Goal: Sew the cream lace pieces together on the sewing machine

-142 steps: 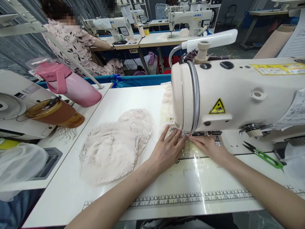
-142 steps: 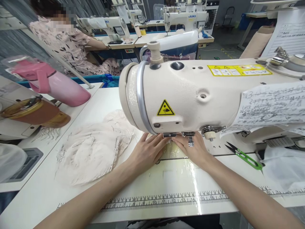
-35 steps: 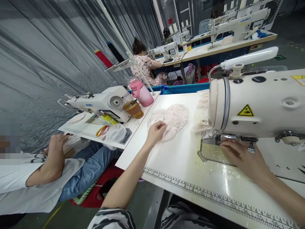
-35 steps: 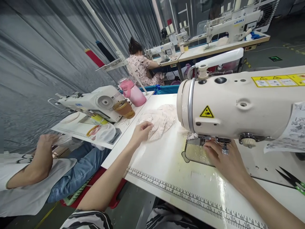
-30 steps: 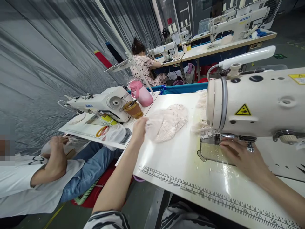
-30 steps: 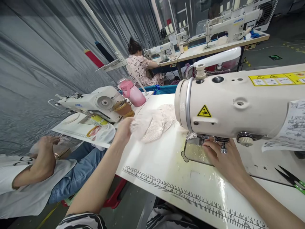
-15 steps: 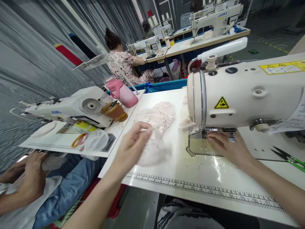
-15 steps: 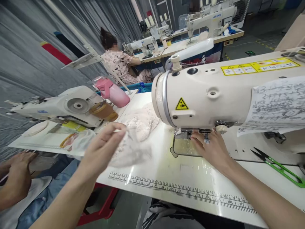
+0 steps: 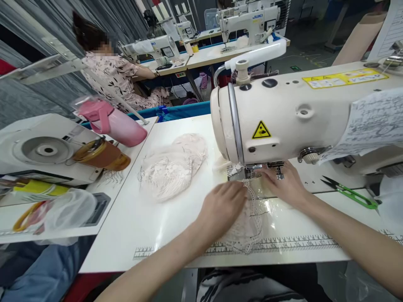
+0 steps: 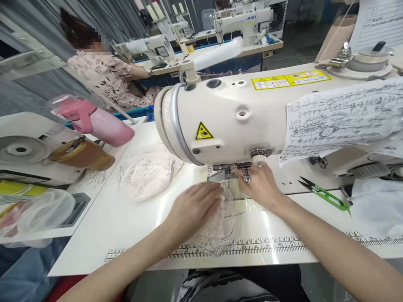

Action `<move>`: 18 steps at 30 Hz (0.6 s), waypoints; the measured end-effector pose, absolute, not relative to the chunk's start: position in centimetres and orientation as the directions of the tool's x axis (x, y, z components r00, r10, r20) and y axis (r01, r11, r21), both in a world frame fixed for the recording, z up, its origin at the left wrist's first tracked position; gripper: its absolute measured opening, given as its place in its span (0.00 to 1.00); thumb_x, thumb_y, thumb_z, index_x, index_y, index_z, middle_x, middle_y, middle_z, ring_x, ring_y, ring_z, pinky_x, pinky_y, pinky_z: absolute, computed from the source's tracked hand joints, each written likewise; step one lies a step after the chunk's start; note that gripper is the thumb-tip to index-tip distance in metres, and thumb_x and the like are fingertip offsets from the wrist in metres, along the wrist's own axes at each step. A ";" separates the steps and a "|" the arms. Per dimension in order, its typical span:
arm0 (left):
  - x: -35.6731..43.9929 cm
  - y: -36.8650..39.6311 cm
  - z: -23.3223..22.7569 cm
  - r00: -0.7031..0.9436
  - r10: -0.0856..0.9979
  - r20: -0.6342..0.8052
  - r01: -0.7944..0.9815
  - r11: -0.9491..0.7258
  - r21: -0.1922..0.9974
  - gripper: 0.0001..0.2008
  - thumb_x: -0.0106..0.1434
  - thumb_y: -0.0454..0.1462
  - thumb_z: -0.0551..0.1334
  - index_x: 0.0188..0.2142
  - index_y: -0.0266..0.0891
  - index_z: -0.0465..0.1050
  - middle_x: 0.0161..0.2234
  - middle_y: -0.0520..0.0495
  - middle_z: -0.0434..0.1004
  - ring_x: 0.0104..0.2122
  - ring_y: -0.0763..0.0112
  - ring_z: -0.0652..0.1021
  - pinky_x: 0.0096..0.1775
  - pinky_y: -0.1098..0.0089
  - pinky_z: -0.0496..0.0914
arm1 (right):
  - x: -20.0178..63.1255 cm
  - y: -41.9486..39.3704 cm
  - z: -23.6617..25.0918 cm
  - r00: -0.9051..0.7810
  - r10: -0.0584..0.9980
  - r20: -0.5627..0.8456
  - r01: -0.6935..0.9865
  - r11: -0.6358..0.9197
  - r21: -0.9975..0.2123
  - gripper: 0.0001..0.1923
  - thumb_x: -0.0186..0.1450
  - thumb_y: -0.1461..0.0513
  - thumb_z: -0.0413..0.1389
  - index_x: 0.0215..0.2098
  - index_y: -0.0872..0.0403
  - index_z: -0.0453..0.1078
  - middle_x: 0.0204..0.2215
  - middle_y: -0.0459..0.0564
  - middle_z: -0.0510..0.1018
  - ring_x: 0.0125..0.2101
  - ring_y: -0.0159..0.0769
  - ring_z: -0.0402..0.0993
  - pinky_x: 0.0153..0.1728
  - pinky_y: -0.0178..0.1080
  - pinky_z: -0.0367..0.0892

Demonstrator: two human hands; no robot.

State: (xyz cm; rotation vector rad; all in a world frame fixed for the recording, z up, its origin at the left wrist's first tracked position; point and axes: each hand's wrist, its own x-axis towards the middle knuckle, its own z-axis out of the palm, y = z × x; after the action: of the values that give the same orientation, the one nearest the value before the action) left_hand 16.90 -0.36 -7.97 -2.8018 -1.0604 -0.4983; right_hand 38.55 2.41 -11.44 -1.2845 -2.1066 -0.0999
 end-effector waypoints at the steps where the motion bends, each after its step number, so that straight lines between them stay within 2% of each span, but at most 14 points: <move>1: 17.3 -0.9 -8.4 0.733 0.594 0.331 0.630 -0.776 -0.003 0.14 0.70 0.36 0.52 0.50 0.32 0.69 0.49 0.40 0.75 0.49 0.62 0.75 0.47 0.63 0.73 | 38.5 2.2 -11.5 -0.355 0.725 0.590 0.805 0.558 -0.201 0.13 0.64 0.67 0.49 0.37 0.51 0.75 0.29 0.47 0.79 0.28 0.36 0.72 0.33 0.40 0.64; 3: 17.8 -1.4 -9.4 0.745 0.579 0.331 0.625 -0.779 -0.044 0.18 0.69 0.38 0.53 0.54 0.27 0.66 0.53 0.35 0.71 0.54 0.57 0.72 0.50 0.61 0.72 | 38.4 1.8 -11.7 -0.469 0.640 0.608 0.768 0.636 -0.076 0.14 0.63 0.69 0.48 0.37 0.50 0.74 0.31 0.43 0.79 0.27 0.32 0.71 0.35 0.39 0.62; 5: 18.1 -1.1 -10.3 0.740 0.583 0.335 0.636 -0.768 -0.069 0.21 0.69 0.39 0.54 0.56 0.25 0.64 0.55 0.33 0.68 0.56 0.54 0.70 0.52 0.59 0.71 | 38.1 1.7 -11.8 -0.520 0.614 0.594 0.759 0.651 -0.008 0.14 0.63 0.70 0.48 0.37 0.50 0.73 0.35 0.42 0.80 0.28 0.31 0.72 0.37 0.40 0.61; 8: 17.9 0.0 -11.1 0.747 0.575 0.334 0.627 -0.776 -0.066 0.21 0.70 0.40 0.53 0.56 0.26 0.64 0.56 0.34 0.68 0.56 0.55 0.69 0.54 0.58 0.69 | 37.9 2.0 -11.9 -0.476 0.680 0.558 0.789 0.611 -0.071 0.14 0.64 0.69 0.49 0.42 0.49 0.73 0.40 0.45 0.80 0.35 0.36 0.74 0.42 0.43 0.63; 12: 17.6 1.1 -11.2 0.728 0.596 0.339 0.641 -0.767 -0.028 0.21 0.70 0.41 0.52 0.56 0.29 0.65 0.55 0.35 0.68 0.57 0.55 0.69 0.54 0.57 0.69 | 38.0 2.4 -11.9 -0.408 0.756 0.511 0.799 0.567 -0.200 0.17 0.66 0.67 0.48 0.49 0.45 0.70 0.40 0.48 0.79 0.41 0.42 0.73 0.43 0.48 0.69; 15: 17.6 1.4 -11.3 0.716 0.608 0.343 0.648 -0.762 -0.003 0.20 0.70 0.41 0.53 0.55 0.31 0.67 0.55 0.36 0.69 0.57 0.55 0.68 0.54 0.57 0.69 | 38.3 2.2 -12.1 -0.391 0.779 0.491 0.811 0.544 -0.216 0.20 0.67 0.67 0.46 0.53 0.44 0.67 0.40 0.49 0.80 0.42 0.45 0.73 0.42 0.51 0.71; 18: 17.5 1.7 -11.4 0.713 0.608 0.349 0.643 -0.765 0.019 0.19 0.69 0.41 0.54 0.54 0.32 0.68 0.54 0.36 0.70 0.57 0.54 0.68 0.54 0.56 0.69 | 38.4 2.1 -12.7 -0.392 0.796 0.461 0.841 0.513 -0.172 0.20 0.67 0.67 0.46 0.53 0.45 0.67 0.41 0.50 0.79 0.42 0.45 0.74 0.43 0.53 0.71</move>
State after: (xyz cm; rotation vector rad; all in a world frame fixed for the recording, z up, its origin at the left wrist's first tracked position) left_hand 17.55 1.71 -11.36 -2.8109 -1.0300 -0.5168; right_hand 38.41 2.13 -12.74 -1.3374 -2.2673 -0.1209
